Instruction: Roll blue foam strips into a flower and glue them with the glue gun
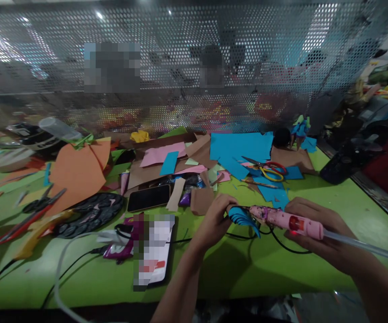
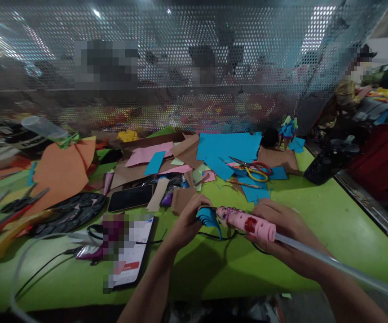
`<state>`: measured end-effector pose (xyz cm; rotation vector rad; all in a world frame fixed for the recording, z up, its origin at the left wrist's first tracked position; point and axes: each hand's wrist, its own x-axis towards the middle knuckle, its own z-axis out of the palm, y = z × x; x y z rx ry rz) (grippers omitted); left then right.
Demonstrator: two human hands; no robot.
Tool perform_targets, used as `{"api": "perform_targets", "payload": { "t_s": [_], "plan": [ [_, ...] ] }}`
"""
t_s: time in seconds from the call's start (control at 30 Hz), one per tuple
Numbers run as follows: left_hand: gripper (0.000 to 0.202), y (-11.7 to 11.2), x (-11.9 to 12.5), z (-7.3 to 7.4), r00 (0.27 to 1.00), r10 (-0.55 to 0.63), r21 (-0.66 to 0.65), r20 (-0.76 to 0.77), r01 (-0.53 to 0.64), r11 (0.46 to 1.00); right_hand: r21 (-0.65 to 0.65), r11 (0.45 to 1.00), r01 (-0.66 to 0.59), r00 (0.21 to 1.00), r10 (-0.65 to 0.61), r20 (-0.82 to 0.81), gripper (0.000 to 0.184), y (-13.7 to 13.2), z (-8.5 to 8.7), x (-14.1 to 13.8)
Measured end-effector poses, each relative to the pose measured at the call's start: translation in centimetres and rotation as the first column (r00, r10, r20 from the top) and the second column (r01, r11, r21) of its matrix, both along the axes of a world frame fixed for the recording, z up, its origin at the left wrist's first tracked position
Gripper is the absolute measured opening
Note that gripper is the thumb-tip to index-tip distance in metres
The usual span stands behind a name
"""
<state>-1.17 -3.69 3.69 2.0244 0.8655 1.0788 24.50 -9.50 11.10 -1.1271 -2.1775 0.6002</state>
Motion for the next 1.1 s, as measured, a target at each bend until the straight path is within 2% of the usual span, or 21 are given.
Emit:
{"api": "perform_targets", "payload": {
  "t_s": [0.27,0.57,0.8,0.97,1.1],
  "plan": [
    [0.037,0.1,-0.1,-0.5,1.000,0.021,0.025,0.019,-0.021,0.999,0.000,1.000,0.018,0.999,-0.018,0.030,0.020,-0.4,0.1,0.1],
    [0.032,0.2,0.1,-0.5,1.000,0.006,0.028,0.005,-0.006,1.000,0.000,1.000,0.020,0.998,-0.020,0.055,0.016,-0.1,-0.3,-0.1],
    [0.039,0.2,-0.2,-0.9,0.997,0.024,-0.036,0.073,-0.021,0.999,-0.060,0.998,-0.015,0.998,0.019,0.055,0.017,-0.2,-0.4,0.2],
    [0.036,0.2,-0.1,-1.2,0.996,0.015,-0.057,0.085,-0.010,0.998,-0.056,0.998,0.010,1.000,-0.009,0.016,0.017,-0.3,-0.4,0.2],
    [0.031,0.3,-0.1,-1.5,0.996,0.013,-0.075,0.084,-0.006,0.997,-0.087,0.995,0.039,0.995,-0.046,-0.087,0.018,-0.2,-1.0,0.4]
  ]
}}
